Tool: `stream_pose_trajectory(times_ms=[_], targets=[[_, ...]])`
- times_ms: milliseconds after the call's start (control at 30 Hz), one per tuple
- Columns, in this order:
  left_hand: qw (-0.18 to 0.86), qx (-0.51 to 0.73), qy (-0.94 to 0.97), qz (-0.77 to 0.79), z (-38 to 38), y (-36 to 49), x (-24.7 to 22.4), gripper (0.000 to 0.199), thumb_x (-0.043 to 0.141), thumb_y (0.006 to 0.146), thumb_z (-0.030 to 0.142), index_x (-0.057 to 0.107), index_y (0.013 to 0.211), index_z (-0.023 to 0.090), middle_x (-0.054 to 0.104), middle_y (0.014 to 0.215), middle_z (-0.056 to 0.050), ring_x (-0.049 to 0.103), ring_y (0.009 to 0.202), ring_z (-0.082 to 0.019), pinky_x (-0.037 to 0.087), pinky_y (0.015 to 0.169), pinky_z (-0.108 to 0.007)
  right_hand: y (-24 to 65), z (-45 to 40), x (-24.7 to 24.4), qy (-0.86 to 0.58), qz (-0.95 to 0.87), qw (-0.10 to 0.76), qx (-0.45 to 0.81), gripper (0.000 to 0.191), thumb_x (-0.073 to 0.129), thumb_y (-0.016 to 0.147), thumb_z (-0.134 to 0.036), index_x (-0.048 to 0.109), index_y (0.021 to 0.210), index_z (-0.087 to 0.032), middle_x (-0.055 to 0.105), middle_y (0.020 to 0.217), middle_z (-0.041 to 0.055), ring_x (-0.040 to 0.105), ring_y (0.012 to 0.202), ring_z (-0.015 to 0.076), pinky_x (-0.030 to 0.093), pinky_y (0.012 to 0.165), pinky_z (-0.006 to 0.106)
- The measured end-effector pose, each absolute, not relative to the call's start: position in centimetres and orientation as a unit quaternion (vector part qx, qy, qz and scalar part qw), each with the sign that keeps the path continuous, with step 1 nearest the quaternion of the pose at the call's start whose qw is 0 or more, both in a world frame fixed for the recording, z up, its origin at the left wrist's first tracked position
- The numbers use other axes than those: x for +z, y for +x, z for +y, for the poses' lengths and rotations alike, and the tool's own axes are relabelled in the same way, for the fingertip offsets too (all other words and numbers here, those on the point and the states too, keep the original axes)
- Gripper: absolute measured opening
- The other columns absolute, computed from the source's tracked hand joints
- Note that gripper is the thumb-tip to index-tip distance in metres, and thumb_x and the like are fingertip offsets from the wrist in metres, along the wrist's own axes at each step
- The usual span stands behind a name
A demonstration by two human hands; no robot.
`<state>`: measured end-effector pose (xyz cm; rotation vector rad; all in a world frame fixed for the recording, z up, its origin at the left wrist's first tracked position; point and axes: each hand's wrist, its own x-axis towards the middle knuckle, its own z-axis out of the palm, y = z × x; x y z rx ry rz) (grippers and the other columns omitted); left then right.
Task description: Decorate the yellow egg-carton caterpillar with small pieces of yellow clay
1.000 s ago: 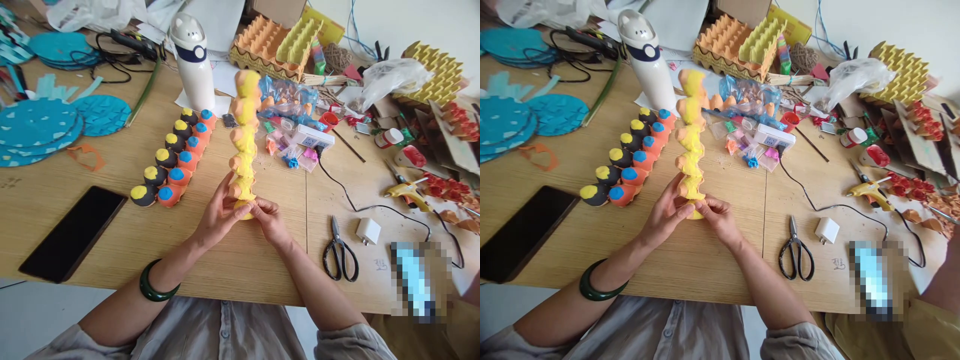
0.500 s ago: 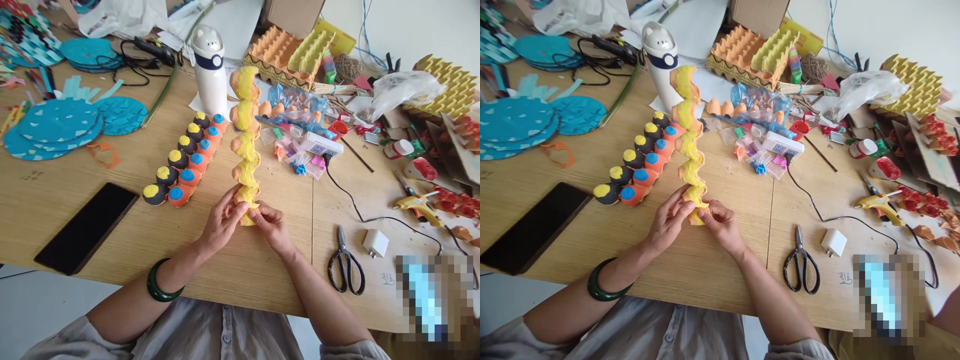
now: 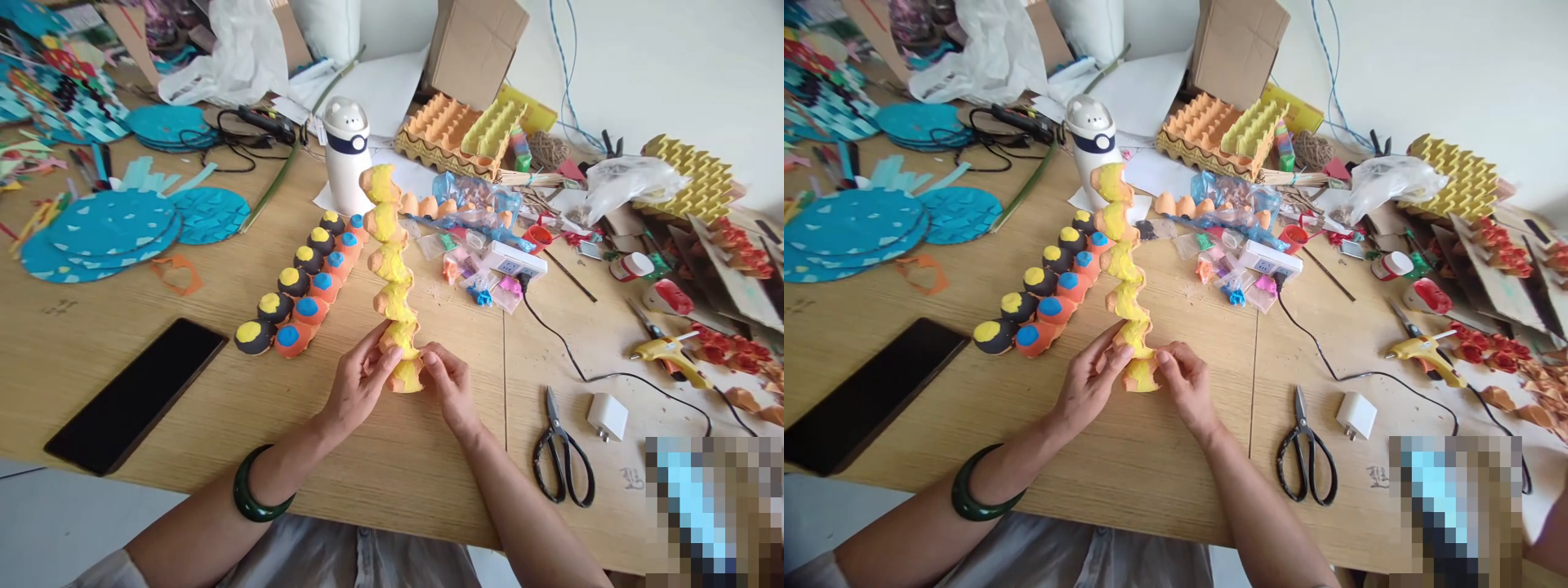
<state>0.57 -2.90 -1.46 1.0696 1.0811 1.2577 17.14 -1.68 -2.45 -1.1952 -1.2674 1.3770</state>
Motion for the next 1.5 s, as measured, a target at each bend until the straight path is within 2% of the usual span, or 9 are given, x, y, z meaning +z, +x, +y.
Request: stream_pose_trajectory(times_ms=[133, 333, 533, 733, 833, 1000, 1167, 1333, 1500], targets=[[0.560, 0.517, 0.457, 0.458, -3.1, 0.6, -1.6, 0.053, 0.066, 0.098, 0.048, 0.063, 0.141, 0.017, 0.074, 0.133, -0.014, 0.075, 0.115, -0.028, 0.060, 0.097, -0.033, 17.6, -1.3, -2.4, -0.497, -0.470, 0.487, 0.543, 0.035, 0.069, 0.092, -0.058, 0.079, 0.094, -0.024, 0.073, 0.093, 0.0042, 0.064, 0.084, 0.0191, 0.052, 0.082, 0.032], [0.544, 0.444, 0.525, 0.481, -3.7, 0.8, -1.6, 0.052, 0.072, 0.093, 0.046, 0.068, 0.138, 0.018, 0.079, 0.120, -0.011, 0.077, 0.104, -0.028, 0.063, 0.088, -0.032, 17.8, -1.3, -2.3, -0.487, -0.448, 0.528, 0.533, 0.034, 0.077, 0.085, -0.054, 0.077, 0.099, -0.024, 0.074, 0.100, 0.0044, 0.064, 0.091, 0.0209, 0.052, 0.085, 0.033], [0.603, 0.393, 0.539, 0.439, -4.1, 0.6, -2.4, 0.051, 0.075, 0.091, 0.045, 0.069, 0.137, 0.024, 0.079, 0.122, -0.008, 0.077, 0.107, -0.029, 0.062, 0.090, -0.034, 18.0, -1.0, -2.4, -0.487, -0.372, 0.543, 0.574, 0.038, 0.080, 0.080, -0.053, 0.066, 0.067, -0.021, 0.055, 0.068, -0.0021, 0.045, 0.067, 0.0139, 0.040, 0.068, 0.028], [0.639, 0.439, 0.437, 0.456, -3.3, 0.5, -2.4, 0.056, 0.066, 0.093, 0.060, 0.070, 0.130, 0.018, 0.077, 0.126, -0.014, 0.077, 0.107, -0.032, 0.062, 0.091, -0.041, 18.0, -1.0, -1.8, -0.462, -0.305, 0.528, 0.644, 0.040, 0.082, 0.073, -0.055, 0.062, 0.065, -0.022, 0.056, 0.068, -0.0015, 0.043, 0.064, 0.0142, 0.039, 0.064, 0.028], [0.672, 0.491, 0.358, 0.423, -2.7, 0.4, -2.1, 0.061, 0.065, 0.095, 0.060, 0.065, 0.137, 0.015, 0.075, 0.129, -0.015, 0.074, 0.114, -0.032, 0.059, 0.099, -0.044, 17.8, -1.3, -1.9, -0.442, -0.301, 0.519, 0.666, 0.042, 0.083, 0.074, -0.055, 0.059, 0.062, -0.021, 0.054, 0.065, -0.0022, 0.040, 0.061, 0.0133, 0.039, 0.063, 0.028], [0.687, 0.520, 0.325, 0.391, -2.0, -0.1, -1.6, 0.060, 0.067, 0.095, 0.055, 0.062, 0.144, 0.020, 0.069, 0.140, -0.013, 0.063, 0.131, -0.031, 0.055, 0.104, -0.041, 16.9, -2.1, -2.2, -0.417, -0.406, 0.446, 0.680, 0.037, 0.082, 0.080, -0.053, 0.067, 0.068, -0.021, 0.060, 0.074, 0.0001, 0.046, 0.068, 0.0146, 0.041, 0.067, 0.029], [0.649, 0.521, 0.349, 0.431, -1.6, -0.5, -1.0, 0.058, 0.069, 0.094, 0.052, 0.066, 0.139, 0.017, 0.074, 0.129, -0.012, 0.068, 0.117, -0.028, 0.056, 0.093, -0.035, 16.7, -2.3, -1.4, -0.400, -0.513, 0.378, 0.658, 0.034, 0.075, 0.088, -0.049, 0.069, 0.070, -0.020, 0.059, 0.078, 0.0009, 0.050, 0.072, 0.0153, 0.043, 0.069, 0.029], [0.679, 0.510, 0.304, 0.433, -1.6, -0.6, -0.9, 0.056, 0.076, 0.088, 0.052, 0.068, 0.135, 0.022, 0.075, 0.122, -0.008, 0.071, 0.101, -0.025, 0.056, 0.074, -0.030, 17.6, -1.2, -1.8, -0.470, -0.465, 0.454, 0.598, 0.017, 0.072, 0.089, -0.038, 0.077, 0.096, -0.023, 0.066, 0.090, 0.0015, 0.059, 0.076, 0.0160, 0.051, 0.075, 0.031], [0.696, 0.459, 0.296, 0.465, -1.7, -0.6, -0.8, 0.054, 0.081, 0.083, 0.054, 0.073, 0.128, 0.026, 0.076, 0.117, -0.006, 0.070, 0.100, -0.025, 0.056, 0.070, -0.030, 18.2, -0.4, -2.1, -0.482, -0.388, 0.499, 0.606, 0.026, 0.079, 0.079, -0.029, 0.076, 0.104, -0.022, 0.071, 0.097, 0.0019, 0.058, 0.069, 0.0122, 0.053, 0.061, 0.028]])
